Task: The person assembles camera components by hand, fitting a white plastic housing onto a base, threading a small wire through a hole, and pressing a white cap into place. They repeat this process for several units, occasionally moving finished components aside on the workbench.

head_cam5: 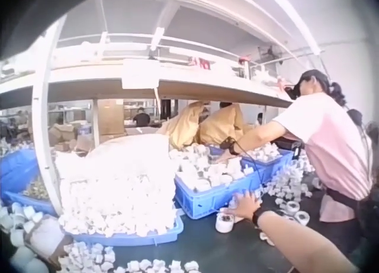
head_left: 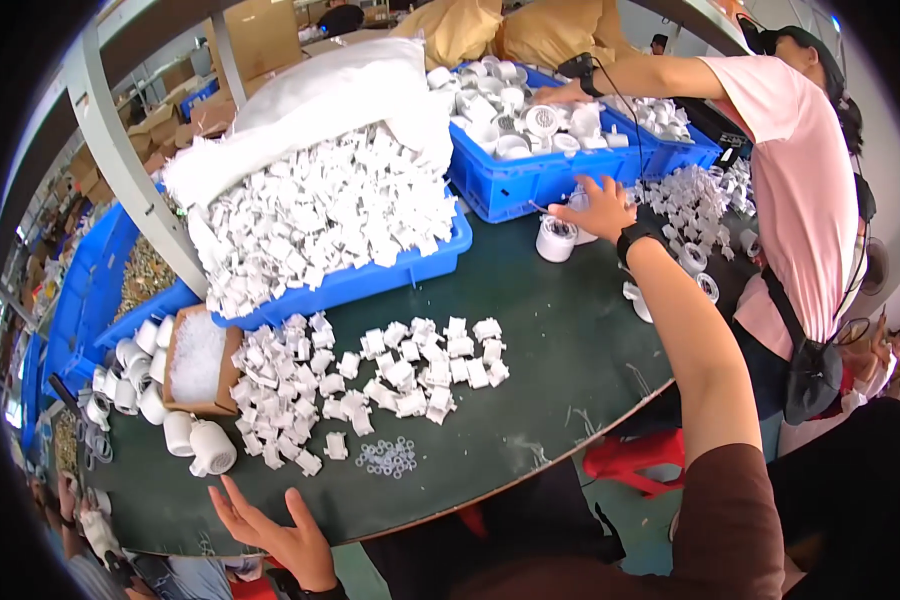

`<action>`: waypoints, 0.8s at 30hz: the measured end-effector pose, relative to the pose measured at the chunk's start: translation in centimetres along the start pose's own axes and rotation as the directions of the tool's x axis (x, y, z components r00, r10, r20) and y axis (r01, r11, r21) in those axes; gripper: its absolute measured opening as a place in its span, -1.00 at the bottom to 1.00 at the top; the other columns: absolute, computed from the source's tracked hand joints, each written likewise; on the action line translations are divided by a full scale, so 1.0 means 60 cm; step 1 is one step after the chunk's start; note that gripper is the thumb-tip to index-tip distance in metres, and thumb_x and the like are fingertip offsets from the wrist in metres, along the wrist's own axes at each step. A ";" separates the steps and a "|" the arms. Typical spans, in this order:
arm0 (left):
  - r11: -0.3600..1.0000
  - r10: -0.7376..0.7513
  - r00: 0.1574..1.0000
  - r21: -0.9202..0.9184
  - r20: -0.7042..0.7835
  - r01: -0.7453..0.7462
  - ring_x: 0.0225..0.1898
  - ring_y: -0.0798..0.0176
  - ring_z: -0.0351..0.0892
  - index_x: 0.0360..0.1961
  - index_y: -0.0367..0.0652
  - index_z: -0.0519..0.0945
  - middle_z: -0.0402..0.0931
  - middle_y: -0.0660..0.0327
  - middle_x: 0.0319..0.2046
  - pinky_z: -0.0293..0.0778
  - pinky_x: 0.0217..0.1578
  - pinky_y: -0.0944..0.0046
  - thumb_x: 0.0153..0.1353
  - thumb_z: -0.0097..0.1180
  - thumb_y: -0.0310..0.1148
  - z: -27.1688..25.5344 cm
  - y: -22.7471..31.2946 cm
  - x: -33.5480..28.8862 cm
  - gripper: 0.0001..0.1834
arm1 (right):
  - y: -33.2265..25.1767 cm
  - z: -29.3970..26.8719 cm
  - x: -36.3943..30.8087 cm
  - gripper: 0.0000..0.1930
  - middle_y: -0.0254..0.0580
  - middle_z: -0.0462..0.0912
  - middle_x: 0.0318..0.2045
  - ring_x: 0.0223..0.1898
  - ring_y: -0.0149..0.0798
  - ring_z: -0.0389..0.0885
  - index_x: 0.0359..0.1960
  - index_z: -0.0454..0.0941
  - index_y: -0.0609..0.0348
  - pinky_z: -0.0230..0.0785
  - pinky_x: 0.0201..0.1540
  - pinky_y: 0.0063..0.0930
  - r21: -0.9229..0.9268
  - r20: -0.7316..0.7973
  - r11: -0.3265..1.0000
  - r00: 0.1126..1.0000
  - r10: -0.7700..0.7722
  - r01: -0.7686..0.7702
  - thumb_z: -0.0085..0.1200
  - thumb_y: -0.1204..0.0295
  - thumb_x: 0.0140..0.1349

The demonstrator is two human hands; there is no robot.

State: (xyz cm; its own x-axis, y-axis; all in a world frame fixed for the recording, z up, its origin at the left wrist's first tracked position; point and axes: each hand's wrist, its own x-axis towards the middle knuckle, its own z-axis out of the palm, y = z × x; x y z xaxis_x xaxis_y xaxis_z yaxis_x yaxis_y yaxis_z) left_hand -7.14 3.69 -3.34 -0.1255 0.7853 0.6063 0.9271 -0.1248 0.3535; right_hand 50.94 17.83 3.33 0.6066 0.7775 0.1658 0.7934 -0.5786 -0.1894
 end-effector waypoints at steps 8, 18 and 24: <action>0.999 -0.038 0.999 -0.026 0.032 0.039 0.46 -0.19 0.08 0.43 -0.28 0.29 0.06 -0.13 0.47 0.11 0.40 -0.11 0.37 0.16 -0.34 0.004 0.007 -0.005 -0.35 | 0.023 0.000 0.054 0.10 0.19 0.10 0.49 0.51 0.33 0.07 0.37 0.45 -0.20 -0.10 0.49 0.26 0.027 0.317 1.000 0.948 -0.014 0.006 -0.09 -0.70 -0.08; 1.000 0.016 1.000 -0.010 0.019 -0.016 0.42 -0.14 0.17 0.35 -0.34 0.36 0.15 -0.11 0.42 0.15 0.37 -0.09 0.44 0.11 -0.36 0.013 0.010 -0.002 -0.48 | -0.028 -0.031 -0.096 0.01 0.14 0.02 0.54 0.56 0.33 -0.10 0.33 0.50 -0.27 -0.39 0.39 0.62 -0.015 0.380 0.986 0.913 -0.151 0.169 -0.07 -0.66 -0.03; 0.991 0.107 0.994 -0.078 -0.030 -0.109 0.34 -0.08 0.36 0.34 -0.41 0.31 0.15 -0.11 0.41 0.28 0.31 -0.08 0.46 0.08 -0.42 0.016 -0.013 -0.004 -0.48 | 0.019 -0.054 -0.163 -0.23 0.14 0.20 0.50 0.57 0.17 -0.02 0.49 0.31 -0.19 -0.25 0.53 0.13 0.289 0.146 0.920 0.938 -0.315 0.264 -0.20 -0.34 0.41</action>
State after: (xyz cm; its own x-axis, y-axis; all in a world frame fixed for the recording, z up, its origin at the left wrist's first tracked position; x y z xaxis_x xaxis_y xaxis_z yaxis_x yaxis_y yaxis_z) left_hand -7.51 4.18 -4.43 -0.0360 0.7491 0.6615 0.9050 -0.2564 0.3395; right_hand 46.09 8.80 4.63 0.3111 0.9475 0.0735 0.8754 -0.2556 -0.4104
